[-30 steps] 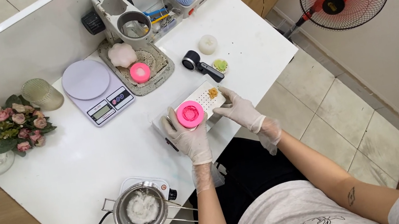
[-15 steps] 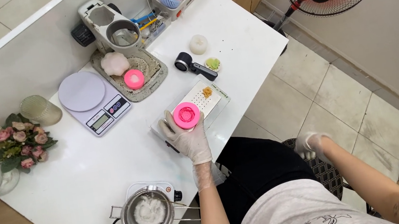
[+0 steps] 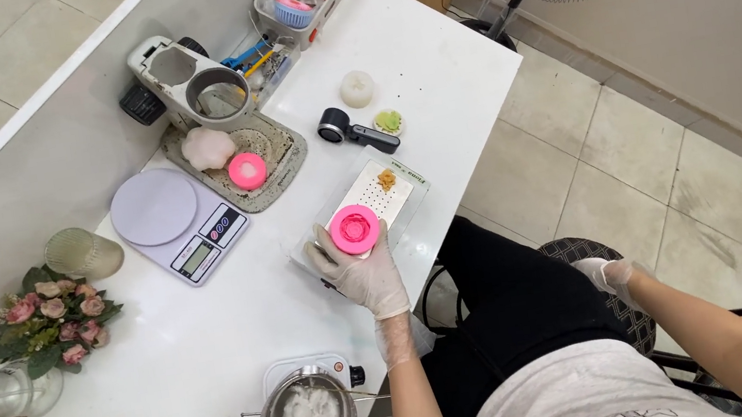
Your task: The person stirs a white substance in a metal pot on a hot plate, then uses a yellow stick to apply a small amount of yellow powder into a pink silicone mold. The person continues to stir the substance in the pot and later places the mold on a digital scale.
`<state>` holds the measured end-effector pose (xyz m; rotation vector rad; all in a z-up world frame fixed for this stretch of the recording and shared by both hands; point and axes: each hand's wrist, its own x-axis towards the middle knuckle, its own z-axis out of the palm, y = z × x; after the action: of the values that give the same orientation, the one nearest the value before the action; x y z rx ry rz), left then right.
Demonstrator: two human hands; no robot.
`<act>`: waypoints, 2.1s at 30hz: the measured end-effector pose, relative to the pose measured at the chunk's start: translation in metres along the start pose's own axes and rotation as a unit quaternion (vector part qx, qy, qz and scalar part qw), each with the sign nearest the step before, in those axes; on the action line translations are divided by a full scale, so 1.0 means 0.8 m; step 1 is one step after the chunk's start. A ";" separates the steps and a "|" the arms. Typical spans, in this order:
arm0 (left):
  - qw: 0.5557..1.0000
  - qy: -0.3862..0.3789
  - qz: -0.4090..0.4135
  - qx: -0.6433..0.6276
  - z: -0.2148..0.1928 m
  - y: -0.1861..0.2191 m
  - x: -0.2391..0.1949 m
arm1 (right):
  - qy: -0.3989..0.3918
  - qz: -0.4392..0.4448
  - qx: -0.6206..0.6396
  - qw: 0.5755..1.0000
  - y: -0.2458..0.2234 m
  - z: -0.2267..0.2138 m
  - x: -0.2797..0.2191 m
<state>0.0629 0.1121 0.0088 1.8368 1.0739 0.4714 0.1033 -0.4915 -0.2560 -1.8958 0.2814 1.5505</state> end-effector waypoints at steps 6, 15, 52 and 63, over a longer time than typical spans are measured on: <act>1.000 -0.007 -0.002 0.022 -0.003 0.002 -0.001 | 0.137 0.152 0.572 0.794 -0.092 0.039 -0.075; 1.000 -0.009 0.000 0.015 -0.008 0.012 0.003 | 0.176 0.120 0.129 0.968 -0.123 0.066 -0.155; 0.998 0.039 0.044 -0.004 0.009 -0.012 -0.009 | 0.379 0.095 -0.077 0.917 -0.238 0.035 -0.214; 0.999 0.017 -0.012 -0.035 -0.003 0.013 -0.011 | 0.525 -0.123 -0.023 0.842 -0.424 0.075 -0.282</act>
<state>0.0613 0.1042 0.0205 1.7583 1.0880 0.5207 0.1810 -0.2520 0.0696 -2.5308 0.4339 0.2157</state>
